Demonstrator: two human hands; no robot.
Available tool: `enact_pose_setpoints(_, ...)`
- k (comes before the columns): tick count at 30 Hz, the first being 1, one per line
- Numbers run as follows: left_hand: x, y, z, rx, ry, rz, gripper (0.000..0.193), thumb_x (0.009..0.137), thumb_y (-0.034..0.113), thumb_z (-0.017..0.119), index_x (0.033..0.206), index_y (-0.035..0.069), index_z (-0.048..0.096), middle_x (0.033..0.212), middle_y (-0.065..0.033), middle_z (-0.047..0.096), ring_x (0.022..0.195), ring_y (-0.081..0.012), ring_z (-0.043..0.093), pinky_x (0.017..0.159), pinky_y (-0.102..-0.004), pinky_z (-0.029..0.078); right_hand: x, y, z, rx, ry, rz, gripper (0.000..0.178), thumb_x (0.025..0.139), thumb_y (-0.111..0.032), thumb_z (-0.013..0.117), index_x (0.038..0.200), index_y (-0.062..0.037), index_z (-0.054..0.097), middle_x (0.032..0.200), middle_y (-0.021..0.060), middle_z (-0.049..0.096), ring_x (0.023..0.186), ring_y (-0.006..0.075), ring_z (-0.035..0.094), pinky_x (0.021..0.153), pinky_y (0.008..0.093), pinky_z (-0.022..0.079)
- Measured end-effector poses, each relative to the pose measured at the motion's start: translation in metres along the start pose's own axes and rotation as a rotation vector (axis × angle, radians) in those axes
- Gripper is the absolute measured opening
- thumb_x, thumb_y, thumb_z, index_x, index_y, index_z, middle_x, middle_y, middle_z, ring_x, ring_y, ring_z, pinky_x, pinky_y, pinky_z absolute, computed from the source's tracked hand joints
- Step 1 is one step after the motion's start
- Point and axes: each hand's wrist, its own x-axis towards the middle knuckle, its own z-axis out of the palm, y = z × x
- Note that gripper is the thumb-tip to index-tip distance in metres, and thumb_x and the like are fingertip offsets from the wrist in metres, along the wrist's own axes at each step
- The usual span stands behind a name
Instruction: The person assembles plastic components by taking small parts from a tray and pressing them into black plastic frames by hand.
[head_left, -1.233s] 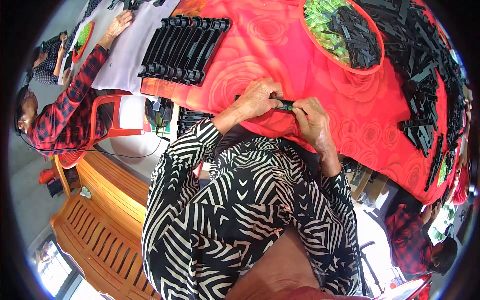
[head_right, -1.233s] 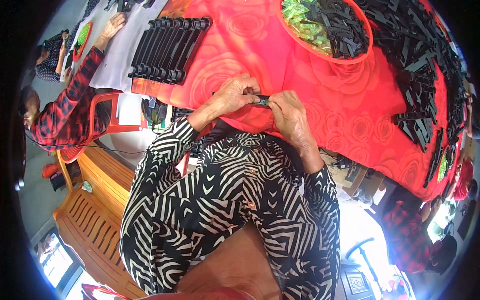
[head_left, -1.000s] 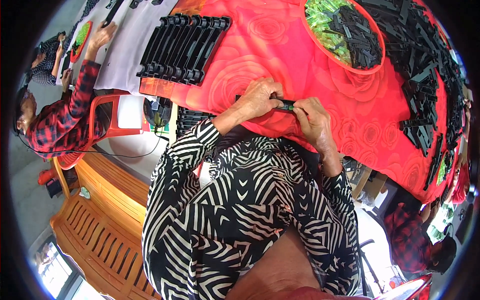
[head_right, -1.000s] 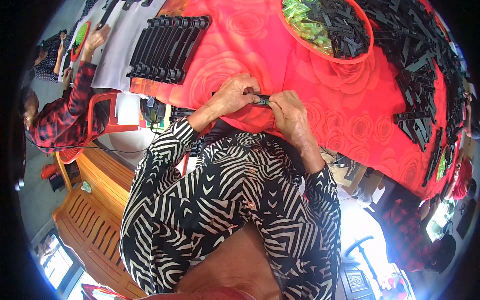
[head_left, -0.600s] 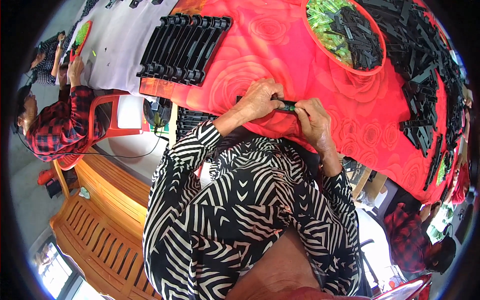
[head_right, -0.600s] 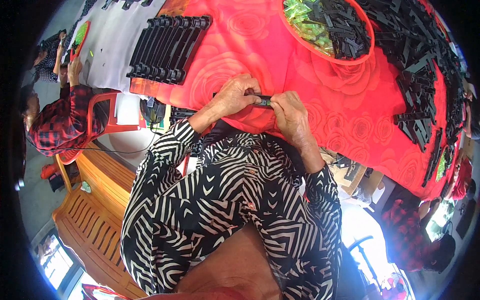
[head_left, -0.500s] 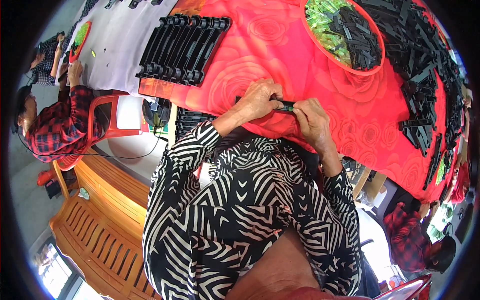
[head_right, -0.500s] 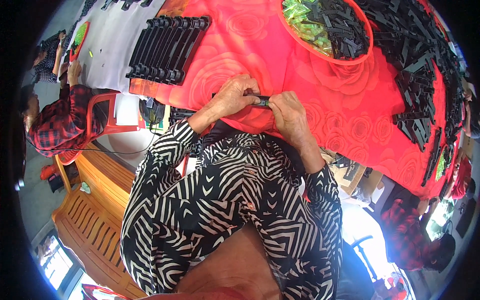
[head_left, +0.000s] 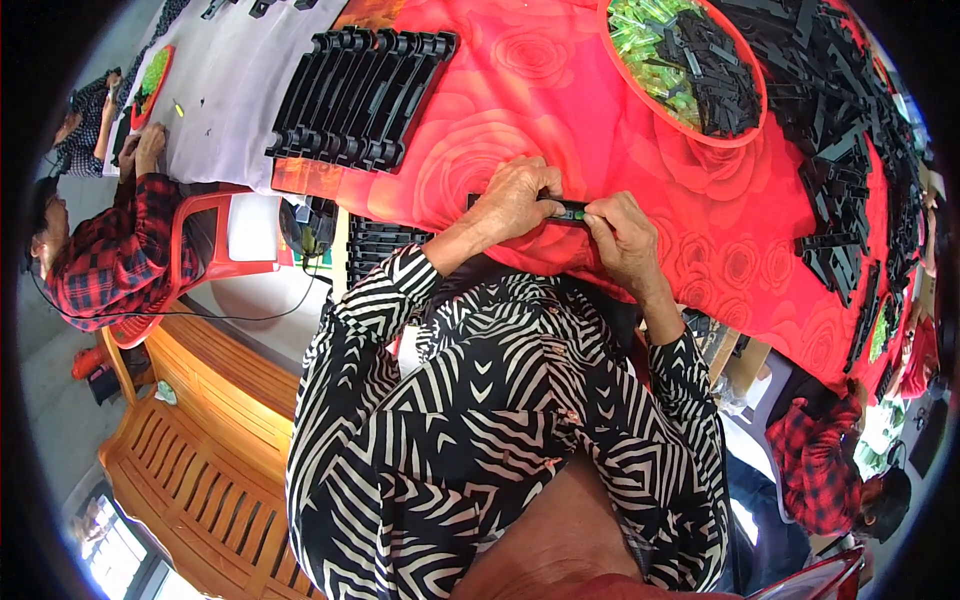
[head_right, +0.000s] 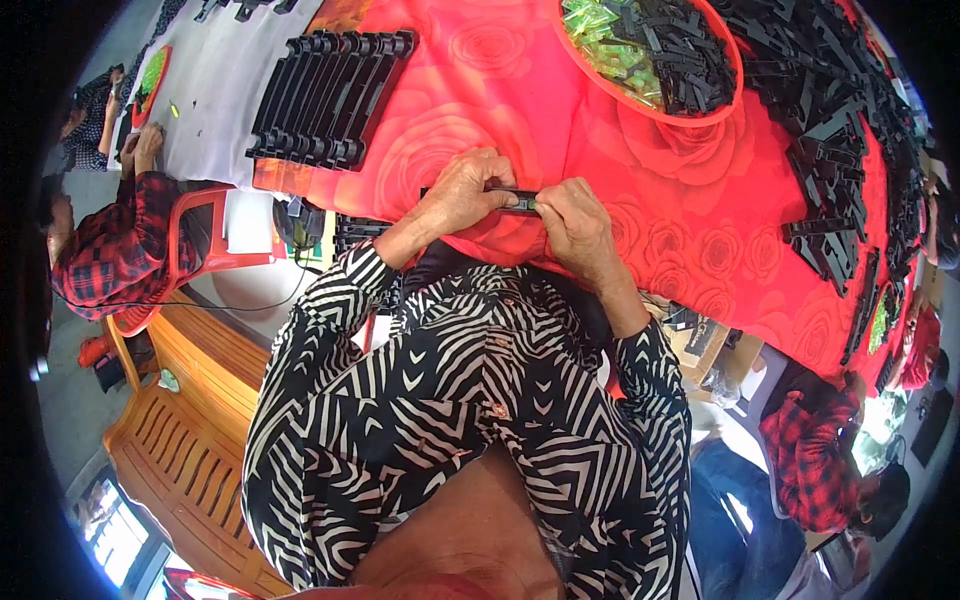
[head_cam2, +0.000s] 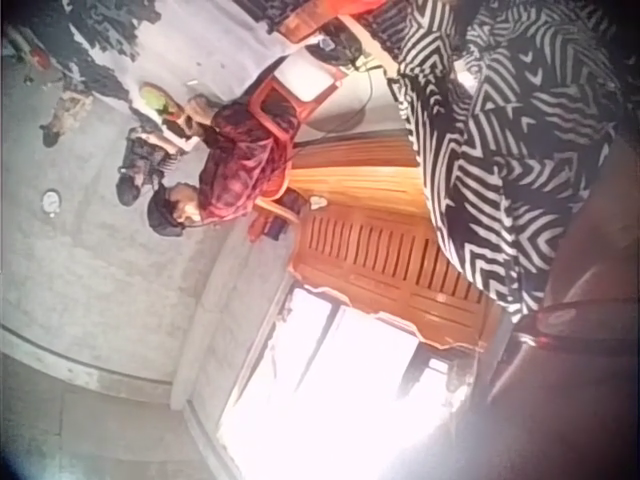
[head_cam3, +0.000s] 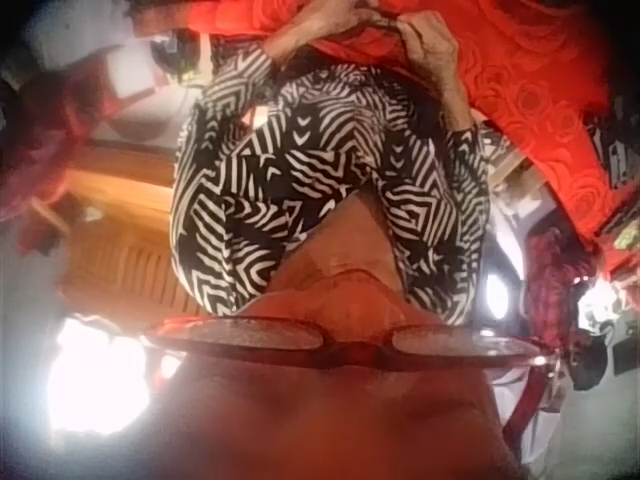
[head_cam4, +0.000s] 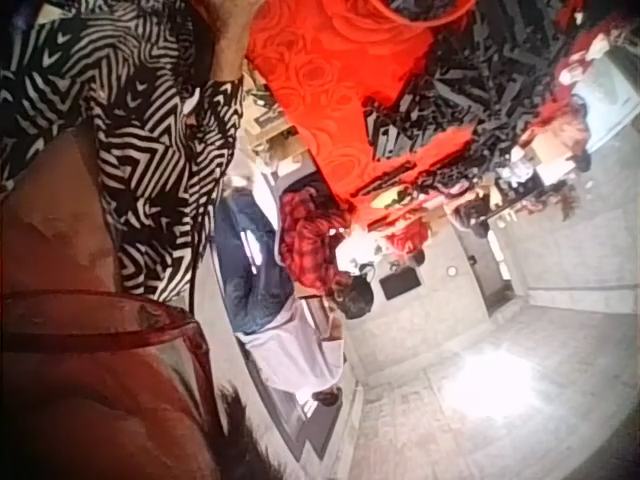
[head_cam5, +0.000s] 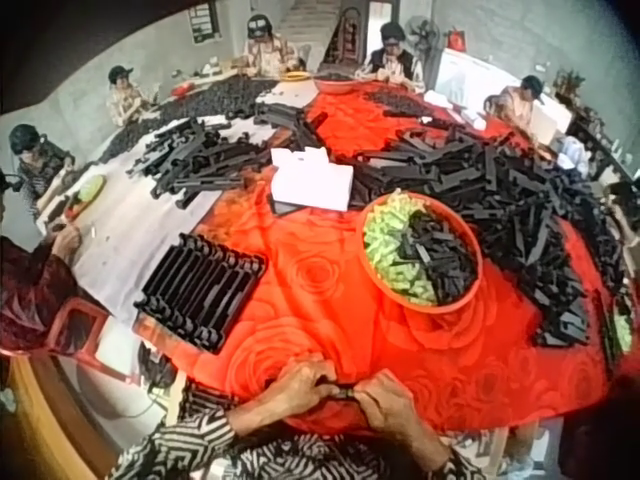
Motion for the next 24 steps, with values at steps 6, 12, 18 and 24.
enact_pose_setpoints(6, 0.000, -0.001, 0.000, -0.019, -0.031, -0.010, 0.018, 0.066, 0.008, 0.076, 0.073, 0.005, 0.060, 0.072, -0.0085, 0.057, 0.076, -0.0249, 0.055, 0.069, -0.0372, 0.043, -0.001, -0.002, 0.001, -0.070, -0.015, -0.080, 0.008, 0.077, 0.003, 0.061, 0.083, -0.0001, 0.056, 0.076, 0.0141, 0.054, 0.072, 0.0318, 0.053, 0.065, 0.0387, 0.044)
enact_pose_setpoints(12, -0.002, -0.005, 0.003, 0.020, -0.019, -0.010, 0.018, 0.067, 0.013, 0.076, 0.073, 0.008, 0.060, 0.075, -0.0081, 0.058, 0.081, -0.0280, 0.055, 0.076, -0.0401, 0.040, -0.001, -0.002, 0.006, -0.146, -0.035, -0.111, 0.008, 0.077, 0.004, 0.060, 0.080, 0.0002, 0.054, 0.074, 0.0143, 0.051, 0.070, 0.0323, 0.051, 0.064, 0.0395, 0.044)
enact_pose_setpoints(18, -0.001, -0.002, 0.001, 0.019, -0.019, 0.004, 0.019, 0.067, 0.013, 0.076, 0.073, 0.007, 0.060, 0.076, -0.0086, 0.058, 0.082, -0.0287, 0.055, 0.075, -0.0409, 0.041, 0.003, -0.006, 0.002, -0.141, -0.042, -0.083, 0.008, 0.078, 0.004, 0.060, 0.081, 0.0000, 0.054, 0.075, 0.0150, 0.052, 0.071, 0.0331, 0.052, 0.064, 0.0403, 0.044)
enact_pose_setpoints(24, 0.000, -0.003, 0.001, -0.001, -0.034, 0.030, 0.019, 0.068, 0.014, 0.076, 0.077, 0.007, 0.061, 0.076, -0.0094, 0.059, 0.081, -0.0298, 0.056, 0.075, -0.0414, 0.042, -0.010, 0.003, -0.006, 0.096, 0.137, 0.097, 0.011, 0.083, 0.001, 0.061, 0.094, 0.0003, 0.059, 0.083, 0.0120, 0.060, 0.075, 0.0237, 0.060, 0.068, 0.0317, 0.048)
